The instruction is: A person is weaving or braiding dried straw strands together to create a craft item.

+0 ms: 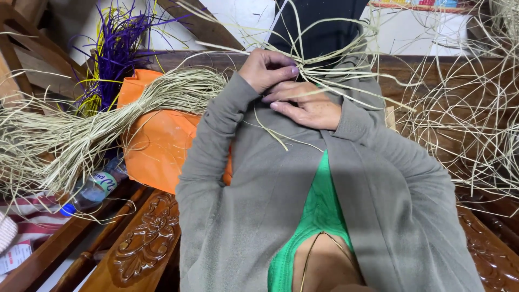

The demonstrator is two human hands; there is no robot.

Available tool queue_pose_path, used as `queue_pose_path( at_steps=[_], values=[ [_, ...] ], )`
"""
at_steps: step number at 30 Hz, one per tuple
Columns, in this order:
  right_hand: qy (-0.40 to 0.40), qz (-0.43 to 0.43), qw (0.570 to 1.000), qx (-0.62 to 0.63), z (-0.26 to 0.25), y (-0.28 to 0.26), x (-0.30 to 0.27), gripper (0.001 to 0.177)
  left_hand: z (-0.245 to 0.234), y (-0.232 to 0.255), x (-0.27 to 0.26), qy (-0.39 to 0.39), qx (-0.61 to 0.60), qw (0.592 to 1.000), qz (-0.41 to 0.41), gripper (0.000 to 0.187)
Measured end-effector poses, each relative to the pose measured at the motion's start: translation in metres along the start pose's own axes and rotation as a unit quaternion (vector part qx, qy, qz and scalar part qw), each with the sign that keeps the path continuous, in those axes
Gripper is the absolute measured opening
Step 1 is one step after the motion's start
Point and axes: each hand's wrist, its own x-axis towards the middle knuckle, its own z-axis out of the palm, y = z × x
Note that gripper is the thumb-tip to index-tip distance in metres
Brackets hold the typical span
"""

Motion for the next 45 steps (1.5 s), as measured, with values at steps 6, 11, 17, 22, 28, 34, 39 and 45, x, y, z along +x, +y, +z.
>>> queue_pose_path(
  at_steps=[6, 11, 17, 22, 28, 34, 39, 45],
  values=[
    [-0.042, -0.047, 0.997, -0.033, -0.003, -0.01, 0.001, 0.021, 0.006, -0.008, 0.002, 0.03, 0.152, 0.984, 0.083, 0.008],
    [0.057, -0.044, 0.996, -0.056, -0.026, -0.023, -0.007, 0.016, 0.005, -0.007, -0.006, 0.055, 0.325, 0.94, 0.086, 0.016],
    [0.203, 0.035, 0.9, -0.384, -0.02, 0.038, -0.024, 0.016, 0.015, 0.002, -0.013, 0.076, 0.429, 0.889, 0.139, 0.017],
    [0.2, 0.045, 0.898, -0.389, -0.019, 0.032, -0.023, 0.017, 0.02, 0.001, -0.014, 0.085, 0.546, 0.824, 0.125, 0.013],
    [0.199, 0.056, 0.918, -0.339, -0.014, 0.044, -0.022, 0.014, 0.035, 0.008, -0.019, 0.114, 0.522, 0.842, 0.069, 0.014],
    [0.218, 0.087, 0.938, -0.255, -0.017, 0.037, -0.018, 0.011, 0.043, 0.012, -0.025, 0.207, 0.399, 0.882, 0.139, 0.01],
    [0.235, 0.096, 0.948, -0.19, -0.018, 0.039, -0.016, 0.009, 0.04, -0.013, -0.022, 0.251, 0.309, 0.906, 0.146, 0.006],
    [0.202, 0.206, 0.951, 0.108, -0.032, 0.032, -0.019, 0.007, 0.041, -0.022, -0.021, 0.272, 0.244, 0.921, 0.134, 0.002]
  ],
)
